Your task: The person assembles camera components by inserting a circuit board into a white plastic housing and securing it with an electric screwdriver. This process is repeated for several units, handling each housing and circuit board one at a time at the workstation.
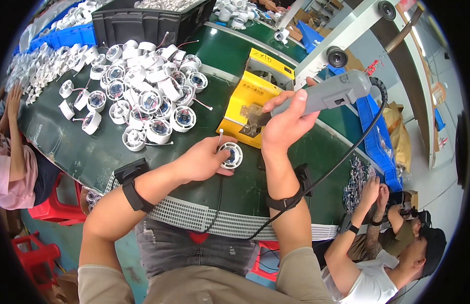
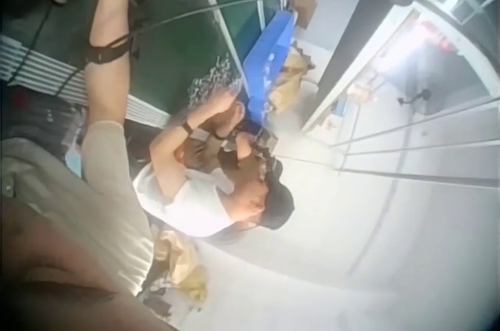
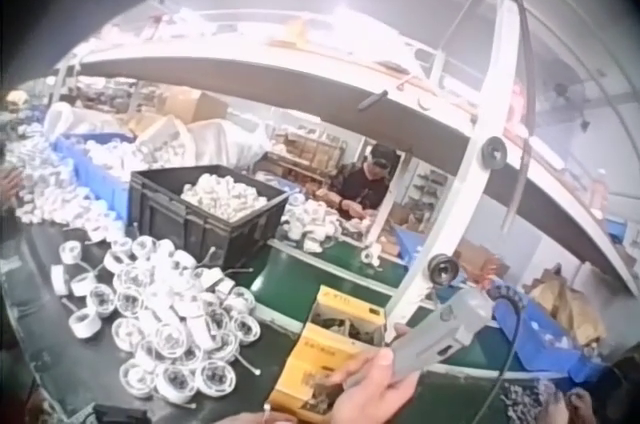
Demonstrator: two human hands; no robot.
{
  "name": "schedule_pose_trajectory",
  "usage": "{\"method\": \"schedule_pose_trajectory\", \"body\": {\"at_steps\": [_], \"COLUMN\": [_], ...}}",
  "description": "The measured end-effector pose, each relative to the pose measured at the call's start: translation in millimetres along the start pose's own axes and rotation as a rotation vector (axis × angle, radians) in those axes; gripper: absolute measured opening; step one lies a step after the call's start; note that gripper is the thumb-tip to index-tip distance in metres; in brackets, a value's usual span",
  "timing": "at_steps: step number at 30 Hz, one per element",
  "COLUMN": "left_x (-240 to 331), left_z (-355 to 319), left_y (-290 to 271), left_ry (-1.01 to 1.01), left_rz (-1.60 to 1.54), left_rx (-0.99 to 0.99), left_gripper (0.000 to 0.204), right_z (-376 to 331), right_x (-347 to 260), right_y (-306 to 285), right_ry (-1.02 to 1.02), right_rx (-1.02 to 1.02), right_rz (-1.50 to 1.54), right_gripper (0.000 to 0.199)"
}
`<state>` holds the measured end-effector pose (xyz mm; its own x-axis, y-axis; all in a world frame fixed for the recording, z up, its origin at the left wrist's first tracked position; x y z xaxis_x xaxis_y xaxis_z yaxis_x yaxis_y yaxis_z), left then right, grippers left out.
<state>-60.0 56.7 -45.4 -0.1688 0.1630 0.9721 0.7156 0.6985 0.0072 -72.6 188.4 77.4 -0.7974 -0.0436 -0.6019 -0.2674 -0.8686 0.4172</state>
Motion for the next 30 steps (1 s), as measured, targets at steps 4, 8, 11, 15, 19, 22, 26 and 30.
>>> {"method": "schedule_pose_trajectory", "body": {"at_steps": [4, 8, 11, 15, 19, 22, 26, 30], "left_x": [-3.0, 0.3, 1.1, -2.6, -0.5, 1.2, 6.3, 10.2], "left_z": [0.7, 2.0, 1.6, 2.3, 4.3, 3.5, 1.7, -2.5], "left_y": [-9.0, -17.2, -31.5, -36.0, -34.9, -34.9, -34.1, -33.9], "left_ry": [-0.056, -0.051, -0.077, -0.108, -0.097, -0.077, -0.046, -0.049], "left_rz": [-0.017, -0.033, 0.053, 0.052, 0.067, 0.094, 0.126, 0.115], "left_rx": [0.057, 0.063, 0.137, 0.129, 0.089, 0.074, 0.063, 0.121], "left_gripper": [0.036, 0.035, 0.033, 0.032, 0.032, 0.032, 0.034, 0.032], "right_z": [-1.4, -1.5, -2.8, -6.1, -18.5, -38.1, -54.5, -59.5], "right_x": [5.4, 4.6, 4.9, 4.7, 0.6, 0.4, 4.0, 9.0], "right_y": [0.1, -1.4, -0.3, 1.3, -1.5, 5.4, 18.4, 25.3], "right_ry": [-0.008, -0.022, -0.02, -0.022, 0.054, 0.116, 0.14, 0.192], "right_rx": [-0.001, -0.008, -0.011, -0.039, -0.05, -0.061, -0.138, -0.154], "right_rz": [-0.038, -0.049, -0.066, -0.075, -0.012, 0.067, 0.113, 0.138], "right_gripper": [0.033, 0.031, 0.029, 0.029, 0.03, 0.032, 0.033, 0.035]}}
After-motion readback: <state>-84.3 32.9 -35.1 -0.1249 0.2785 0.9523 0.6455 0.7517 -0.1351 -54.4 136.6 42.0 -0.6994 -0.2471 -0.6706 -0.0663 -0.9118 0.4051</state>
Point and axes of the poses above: each hand's wrist, its own z-axis towards the middle knuckle, its own y-axis out of the palm, x = y × z, the point moved 6 cm from there along z, towards the middle knuckle, and after that the axes turned 14 degrees about z, right-handed, at the moved point
